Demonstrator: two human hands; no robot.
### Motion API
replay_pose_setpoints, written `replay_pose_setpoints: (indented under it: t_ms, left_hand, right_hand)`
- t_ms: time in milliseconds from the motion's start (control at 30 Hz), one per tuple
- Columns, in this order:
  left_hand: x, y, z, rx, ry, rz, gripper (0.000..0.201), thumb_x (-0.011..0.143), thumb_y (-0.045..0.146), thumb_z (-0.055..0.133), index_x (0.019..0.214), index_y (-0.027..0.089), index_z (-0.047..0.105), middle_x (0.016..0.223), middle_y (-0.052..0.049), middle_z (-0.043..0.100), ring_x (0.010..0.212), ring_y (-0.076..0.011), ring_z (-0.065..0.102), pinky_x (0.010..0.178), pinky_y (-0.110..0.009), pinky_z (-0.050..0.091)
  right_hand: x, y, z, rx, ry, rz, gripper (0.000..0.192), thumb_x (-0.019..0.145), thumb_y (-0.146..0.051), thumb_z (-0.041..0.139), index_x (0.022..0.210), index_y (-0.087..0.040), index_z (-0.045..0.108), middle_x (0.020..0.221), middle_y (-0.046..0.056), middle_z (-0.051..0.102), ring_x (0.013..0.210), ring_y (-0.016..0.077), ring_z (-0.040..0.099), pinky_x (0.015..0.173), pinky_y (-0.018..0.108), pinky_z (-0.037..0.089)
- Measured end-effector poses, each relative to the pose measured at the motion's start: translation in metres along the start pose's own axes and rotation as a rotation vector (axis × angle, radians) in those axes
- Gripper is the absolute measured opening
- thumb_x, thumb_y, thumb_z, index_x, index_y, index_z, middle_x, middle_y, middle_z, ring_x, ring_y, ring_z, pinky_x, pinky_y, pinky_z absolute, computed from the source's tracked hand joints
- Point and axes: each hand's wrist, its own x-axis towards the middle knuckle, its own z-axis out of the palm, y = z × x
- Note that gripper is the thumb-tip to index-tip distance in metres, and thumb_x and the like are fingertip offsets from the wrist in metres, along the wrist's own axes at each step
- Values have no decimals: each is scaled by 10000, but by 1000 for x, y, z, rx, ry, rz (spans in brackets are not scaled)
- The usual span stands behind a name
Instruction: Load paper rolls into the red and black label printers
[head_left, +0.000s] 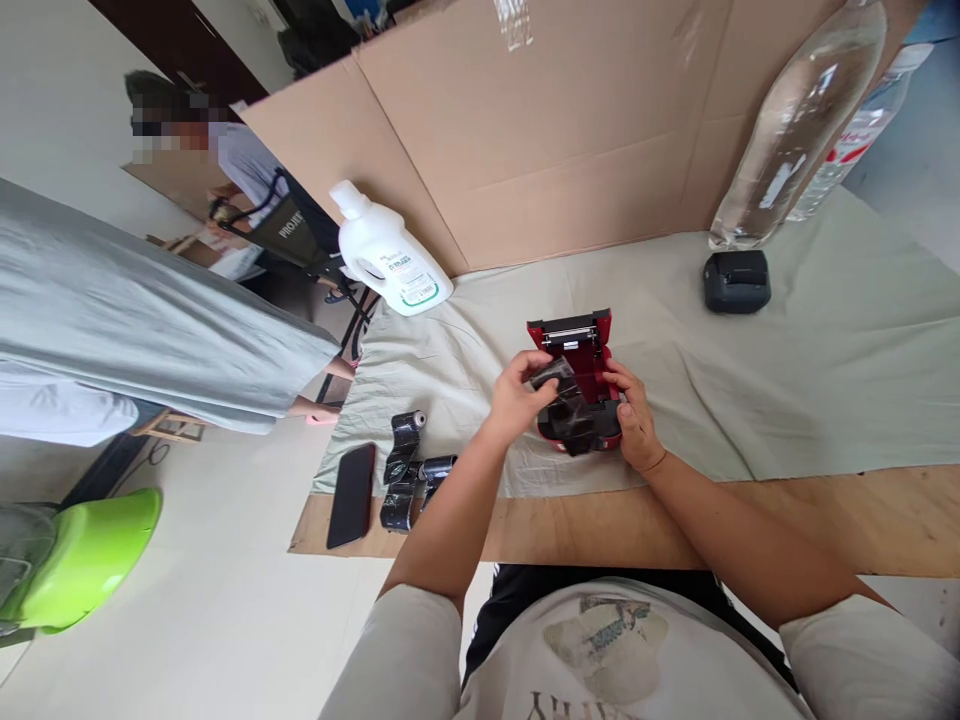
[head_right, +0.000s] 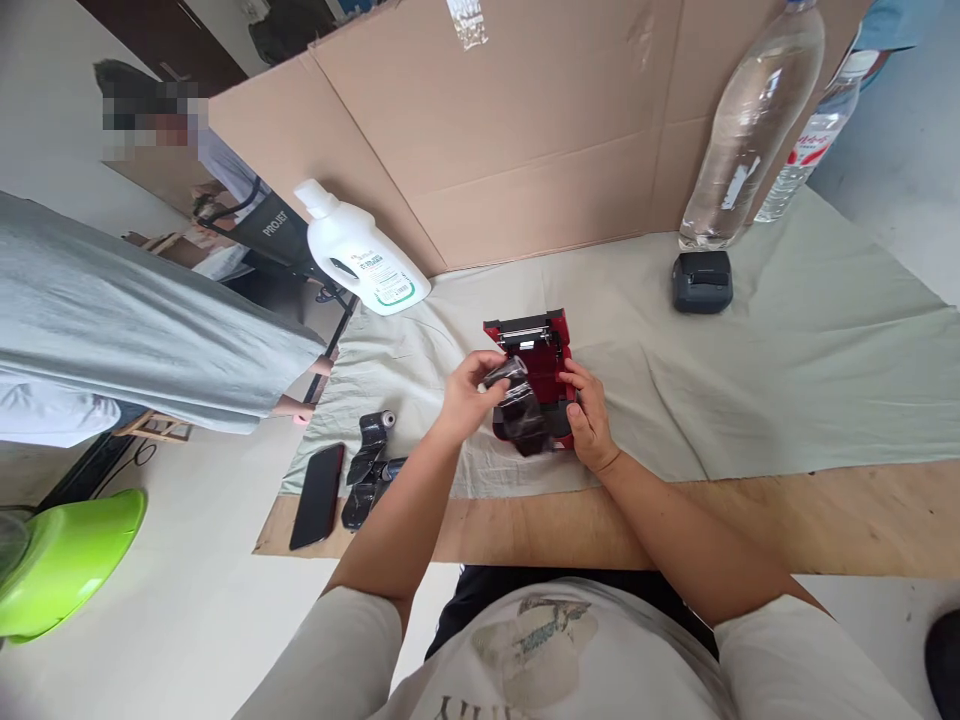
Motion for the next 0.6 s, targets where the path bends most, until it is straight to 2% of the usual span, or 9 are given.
replay_pose_setpoints:
  t_ms: [67,133,233,300,400,500,533,600]
  left_hand:
    - [-9,-16,-33,-84,-15,-68,325,769,361,660,1032,172,626,1059,-91,707,972,-207,664,895,-349,515]
    - [-19,-36,-72,-23,-56,-194,390,756,432,677,1038,164,643,1046,-95,715,953,-219,663,890,-360,517]
    - [-30,-66,-127,261,-121,-370,414,748,431,660,1069,170,678,978,-84,733,924,-253,665,882,-398,511]
    - [-35,-82,-152,538,-111,-439,370,735,369,649,1063,208,709,924,-70,737,984,-299,653,909,-442,494]
    - [-39,-96,-171,794,-89,-406,322,736,322,615,1022,242,739,1006,-74,744,1137,-335,597,1014,-485,440]
    - [-41,-102,-177,844,-40,-293,349,788,256,512,1060,218,726,1190,-80,708,1225,-297,557,1103,-456,392]
    - [-42,-103,-179,873,-18,-304,384,779,206,494,1092,213,717,1249,-81,686,1256,-296,538,1113,-455,384]
    - [-44,-103,-182,948,-26,-414,496,720,120,501,1166,220,693,1343,-81,636,1307,-323,496,1101,-477,390]
  right_hand:
    - [0,-1,0,8,0,4,475,989,-561,326,1278,-264,560,1453,94,510,1361,307,461,1149,567,351]
    - [0,-2,0,18,1,-2,448,993,-533,341,1280,-265,558,1453,95,510,1362,306,460,1149,567,349]
    - [0,-2,1,15,-1,-4,435,993,-520,350,1278,-265,556,1451,95,512,1352,303,467,1140,563,354]
    - [0,-1,1,12,0,-1,438,990,-526,352,1275,-263,556,1448,96,514,1349,300,470,1136,557,359]
    - [-1,0,2,7,8,-3,432,989,-520,358,1272,-261,558,1444,97,519,1343,297,473,1130,551,363]
    - [0,0,2,0,5,-12,423,991,-506,359,1272,-257,554,1439,101,525,1335,292,480,1122,552,369]
    - [0,0,1,1,2,-15,421,991,-502,360,1273,-255,552,1439,104,525,1335,290,480,1121,552,370]
    - [0,0,1,1,-1,-20,420,990,-499,363,1272,-250,550,1440,111,523,1337,290,478,1121,556,371]
